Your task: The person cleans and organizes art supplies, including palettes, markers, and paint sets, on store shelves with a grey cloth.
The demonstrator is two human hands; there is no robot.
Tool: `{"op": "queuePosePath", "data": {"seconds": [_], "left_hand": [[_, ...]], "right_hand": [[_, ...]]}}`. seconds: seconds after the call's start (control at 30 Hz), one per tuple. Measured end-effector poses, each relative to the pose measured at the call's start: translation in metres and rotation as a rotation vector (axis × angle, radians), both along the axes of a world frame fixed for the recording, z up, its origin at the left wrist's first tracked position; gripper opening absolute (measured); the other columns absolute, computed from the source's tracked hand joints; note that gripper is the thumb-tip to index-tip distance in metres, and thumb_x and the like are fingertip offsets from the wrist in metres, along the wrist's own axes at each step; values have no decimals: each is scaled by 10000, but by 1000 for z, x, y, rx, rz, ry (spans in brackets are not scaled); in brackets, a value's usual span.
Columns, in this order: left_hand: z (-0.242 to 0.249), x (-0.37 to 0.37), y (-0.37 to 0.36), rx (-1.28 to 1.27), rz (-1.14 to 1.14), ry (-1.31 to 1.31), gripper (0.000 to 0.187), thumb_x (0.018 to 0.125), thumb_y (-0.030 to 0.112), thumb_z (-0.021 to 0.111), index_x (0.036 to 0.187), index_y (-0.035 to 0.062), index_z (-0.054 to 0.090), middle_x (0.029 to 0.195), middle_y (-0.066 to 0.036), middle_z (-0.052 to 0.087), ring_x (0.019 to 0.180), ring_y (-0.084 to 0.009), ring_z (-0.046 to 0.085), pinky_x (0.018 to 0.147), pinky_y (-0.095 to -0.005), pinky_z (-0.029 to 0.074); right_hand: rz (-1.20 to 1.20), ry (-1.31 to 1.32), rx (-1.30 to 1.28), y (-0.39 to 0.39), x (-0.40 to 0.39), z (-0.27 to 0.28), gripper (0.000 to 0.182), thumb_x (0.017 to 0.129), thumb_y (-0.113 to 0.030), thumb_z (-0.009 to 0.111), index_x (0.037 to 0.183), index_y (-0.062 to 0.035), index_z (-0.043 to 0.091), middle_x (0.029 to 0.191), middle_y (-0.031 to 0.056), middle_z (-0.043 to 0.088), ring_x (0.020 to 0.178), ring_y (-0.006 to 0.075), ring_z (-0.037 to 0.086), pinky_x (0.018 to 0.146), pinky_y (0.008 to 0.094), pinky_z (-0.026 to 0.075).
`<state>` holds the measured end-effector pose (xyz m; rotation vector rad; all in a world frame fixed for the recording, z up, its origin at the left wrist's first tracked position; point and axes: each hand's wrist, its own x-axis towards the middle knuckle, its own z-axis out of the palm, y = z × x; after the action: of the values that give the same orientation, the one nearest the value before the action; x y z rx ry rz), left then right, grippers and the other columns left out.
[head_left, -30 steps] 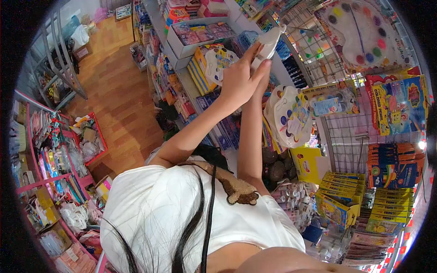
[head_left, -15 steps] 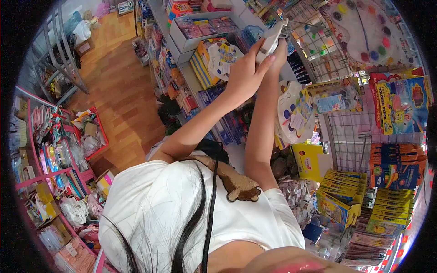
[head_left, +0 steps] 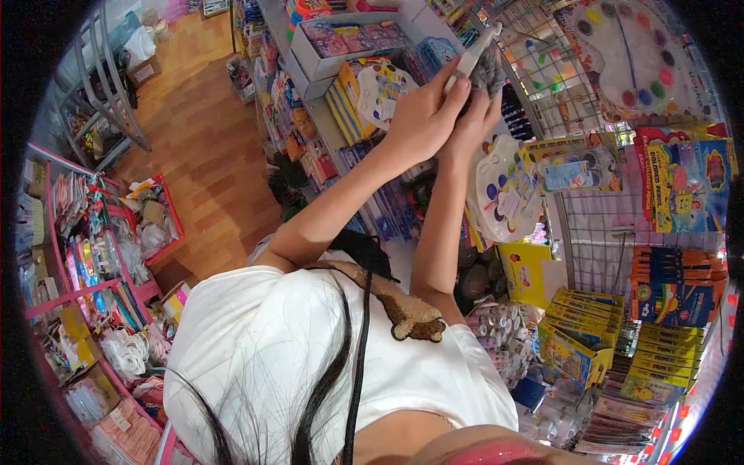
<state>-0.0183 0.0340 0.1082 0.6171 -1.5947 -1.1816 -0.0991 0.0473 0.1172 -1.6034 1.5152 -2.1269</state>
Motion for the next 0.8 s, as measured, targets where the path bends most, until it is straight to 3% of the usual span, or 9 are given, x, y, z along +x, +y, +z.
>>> {"op": "queuePosePath", "data": {"seconds": [0.1,0.13,0.23,0.33,0.43,0.57,0.7,0.73,0.8], "left_hand": [[-5,-6,1,-25,40,28,624,912,486,337,1293,-5,394,558,-133,562,494,-261,564,472,-363,415],[-5,-6,2,-25,39,12,616,913,478,343,1293,-4,394,558,-133,561,491,-259,561,470,-361,414],[-2,-2,3,-29,45,0,595,915,454,360,1296,-1,393,560,-132,558,484,-249,555,464,-355,411],[-3,-2,3,-20,52,35,580,916,437,371,1299,2,391,563,-131,557,480,-242,550,458,-348,409],[-4,-1,-1,-13,30,39,568,918,423,375,1295,-1,394,560,-133,557,474,-255,544,462,-348,414],[-2,1,-1,-25,15,1,548,916,404,388,1282,-4,409,559,-145,558,463,-278,540,469,-355,422],[-3,1,-3,-62,45,0,532,910,388,413,1266,-8,423,600,-169,580,503,-295,576,490,-371,445],[-3,1,-3,-74,58,-2,532,909,386,419,1265,-10,422,612,-174,585,515,-298,583,496,-374,450],[-4,-1,0,-95,77,-14,532,906,382,429,1262,-14,420,637,-185,596,540,-303,598,506,-381,460]], "right_hand": [[-53,-233,195,-5,-1,21,396,928,-239,369,1179,40,495,1100,146,558,964,214,546,840,320,410],[-154,-408,237,-11,3,25,405,937,-293,371,1122,30,528,942,101,595,822,187,553,754,311,422],[-210,-399,289,-18,-10,16,381,936,-283,378,1103,22,534,956,98,595,821,171,557,740,293,426],[-31,-368,211,8,5,4,360,930,-237,401,1164,18,497,1032,115,578,886,170,556,771,293,432],[13,-540,133,24,29,-3,359,922,-191,420,1214,16,452,1085,116,561,926,169,552,795,289,435],[-97,-356,137,5,6,0,338,929,-201,420,1180,21,462,1048,120,571,898,178,565,773,274,443],[-285,-537,362,-21,-5,22,370,915,-293,447,1075,36,507,947,119,594,796,189,587,676,300,464],[-184,-520,315,-24,-11,20,388,899,-341,461,987,30,534,868,109,597,710,191,592,619,321,467],[-63,-495,316,-45,-47,-1,374,899,-337,458,954,23,540,823,96,592,664,183,583,592,322,461]]}}
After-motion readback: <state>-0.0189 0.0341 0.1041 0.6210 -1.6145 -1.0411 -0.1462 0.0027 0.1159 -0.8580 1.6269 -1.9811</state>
